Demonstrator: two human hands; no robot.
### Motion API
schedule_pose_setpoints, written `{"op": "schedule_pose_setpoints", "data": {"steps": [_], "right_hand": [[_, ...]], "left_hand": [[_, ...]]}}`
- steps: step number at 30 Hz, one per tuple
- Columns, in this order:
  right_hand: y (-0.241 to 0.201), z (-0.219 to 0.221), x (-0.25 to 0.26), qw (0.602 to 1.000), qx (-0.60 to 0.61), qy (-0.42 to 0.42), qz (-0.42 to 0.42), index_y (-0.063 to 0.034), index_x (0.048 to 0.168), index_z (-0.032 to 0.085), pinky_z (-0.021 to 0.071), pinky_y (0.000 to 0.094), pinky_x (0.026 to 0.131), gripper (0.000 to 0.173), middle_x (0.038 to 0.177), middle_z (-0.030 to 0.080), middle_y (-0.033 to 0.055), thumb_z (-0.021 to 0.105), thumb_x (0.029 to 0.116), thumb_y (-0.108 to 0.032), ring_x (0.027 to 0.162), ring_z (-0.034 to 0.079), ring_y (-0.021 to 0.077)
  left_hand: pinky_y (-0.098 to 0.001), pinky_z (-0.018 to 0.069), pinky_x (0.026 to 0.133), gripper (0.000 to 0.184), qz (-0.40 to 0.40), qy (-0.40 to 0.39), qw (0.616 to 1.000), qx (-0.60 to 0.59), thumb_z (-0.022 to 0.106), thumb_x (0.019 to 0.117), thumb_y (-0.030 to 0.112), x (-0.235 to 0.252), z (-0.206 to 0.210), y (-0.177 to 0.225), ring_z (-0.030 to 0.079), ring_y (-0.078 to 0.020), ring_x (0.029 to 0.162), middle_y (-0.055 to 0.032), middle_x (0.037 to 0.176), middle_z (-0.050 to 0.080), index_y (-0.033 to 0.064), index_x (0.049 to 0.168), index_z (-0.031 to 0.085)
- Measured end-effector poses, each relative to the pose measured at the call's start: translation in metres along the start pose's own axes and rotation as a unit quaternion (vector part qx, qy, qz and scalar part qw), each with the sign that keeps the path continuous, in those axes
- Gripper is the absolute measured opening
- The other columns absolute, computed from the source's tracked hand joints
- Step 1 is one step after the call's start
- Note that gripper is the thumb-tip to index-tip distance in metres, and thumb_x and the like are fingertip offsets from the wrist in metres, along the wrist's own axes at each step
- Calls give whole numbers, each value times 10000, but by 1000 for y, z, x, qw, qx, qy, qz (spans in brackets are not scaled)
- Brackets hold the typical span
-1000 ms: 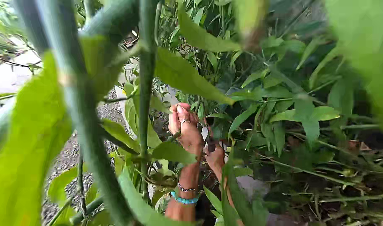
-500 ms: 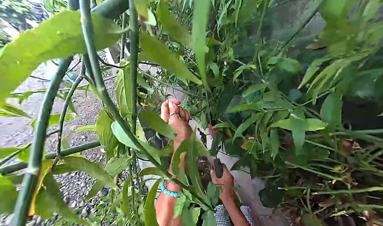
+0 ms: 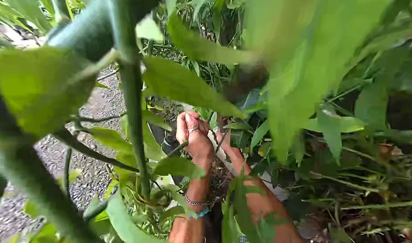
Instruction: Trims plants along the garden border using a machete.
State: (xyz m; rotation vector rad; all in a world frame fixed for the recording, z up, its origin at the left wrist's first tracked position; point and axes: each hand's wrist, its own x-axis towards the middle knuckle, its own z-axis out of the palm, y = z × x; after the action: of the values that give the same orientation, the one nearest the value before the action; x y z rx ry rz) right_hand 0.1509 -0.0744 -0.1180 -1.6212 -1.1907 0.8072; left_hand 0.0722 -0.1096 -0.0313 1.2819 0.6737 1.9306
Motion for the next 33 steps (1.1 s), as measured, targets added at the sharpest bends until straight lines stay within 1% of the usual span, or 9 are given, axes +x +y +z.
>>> {"op": "schedule_pose_setpoints", "data": {"steps": [5, 11, 14, 17, 21, 24, 28, 30, 33], "right_hand": [[23, 5, -37, 997, 6, 79, -24, 108, 1415, 509, 473, 477, 1086, 511, 1311, 626, 298, 647, 975, -114, 1234, 618, 362], [79, 7, -135, 993, -37, 107, 32, 140, 1250, 620, 538, 598, 902, 404, 1040, 702, 321, 698, 927, -91, 974, 702, 447], [83, 8, -121, 993, -28, 94, 63, 128, 1281, 605, 517, 596, 972, 428, 1119, 690, 320, 701, 939, -113, 1063, 684, 441], [91, 23, -72, 992, -48, 114, 0, 135, 1220, 642, 533, 522, 980, 412, 1118, 699, 305, 680, 949, -173, 1056, 697, 387], [-2, -10, -25, 998, -23, 57, -32, 128, 1304, 587, 513, 567, 984, 428, 1166, 667, 328, 691, 944, -79, 1090, 664, 430], [-14, -9, -11, 998, -53, 38, -10, 82, 1338, 573, 514, 617, 954, 460, 1184, 660, 322, 691, 966, -164, 1097, 658, 456], [30, -5, -48, 998, -36, 27, 33, 127, 1344, 555, 514, 524, 1017, 466, 1195, 666, 318, 659, 977, -140, 1120, 670, 401], [52, -1, -84, 997, -57, 40, 41, 156, 1310, 576, 499, 555, 1019, 451, 1167, 674, 339, 652, 978, -139, 1113, 673, 432], [85, 7, -140, 995, -44, 68, 62, 133, 1273, 609, 536, 569, 937, 404, 1070, 699, 310, 670, 955, -108, 1006, 699, 419]], "left_hand": [[-190, 423, 466, 276, -55, 4, 998, -36, 306, 1103, 178, 9, -19, -2, 380, -4, 414, 132, 516, 375, 189, 921, 514], [-189, 396, 432, 270, -73, -27, 994, -79, 289, 1118, 247, 12, -24, 7, 341, -23, 393, 110, 512, 327, 204, 927, 475], [-184, 442, 485, 311, -63, 24, 994, -86, 254, 1109, 154, 7, -9, 6, 401, -4, 417, 134, 504, 374, 182, 906, 487], [-168, 455, 523, 268, -25, 12, 998, -53, 290, 1109, 170, 2, -4, 6, 433, 12, 468, 136, 555, 406, 187, 933, 491], [-178, 447, 508, 248, -6, -21, 1000, -19, 350, 1107, 227, -11, -15, -12, 445, -7, 480, 107, 591, 447, 184, 964, 548], [-151, 434, 496, 262, -3, 1, 1000, -13, 305, 1115, 200, 1, -9, -1, 436, 20, 464, 134, 568, 430, 186, 956, 512], [-186, 432, 484, 267, -69, 0, 997, -38, 305, 1106, 184, 2, -25, -6, 389, -3, 431, 137, 533, 372, 196, 908, 483], [-216, 456, 500, 261, -97, -15, 993, -60, 333, 1097, 183, 0, -41, -12, 403, -20, 439, 130, 525, 378, 207, 897, 499], [-215, 496, 619, 248, -207, -4, 978, -12, 316, 1120, 214, -12, -33, 36, 451, -56, 532, 75, 609, 402, 192, 947, 494]]}}
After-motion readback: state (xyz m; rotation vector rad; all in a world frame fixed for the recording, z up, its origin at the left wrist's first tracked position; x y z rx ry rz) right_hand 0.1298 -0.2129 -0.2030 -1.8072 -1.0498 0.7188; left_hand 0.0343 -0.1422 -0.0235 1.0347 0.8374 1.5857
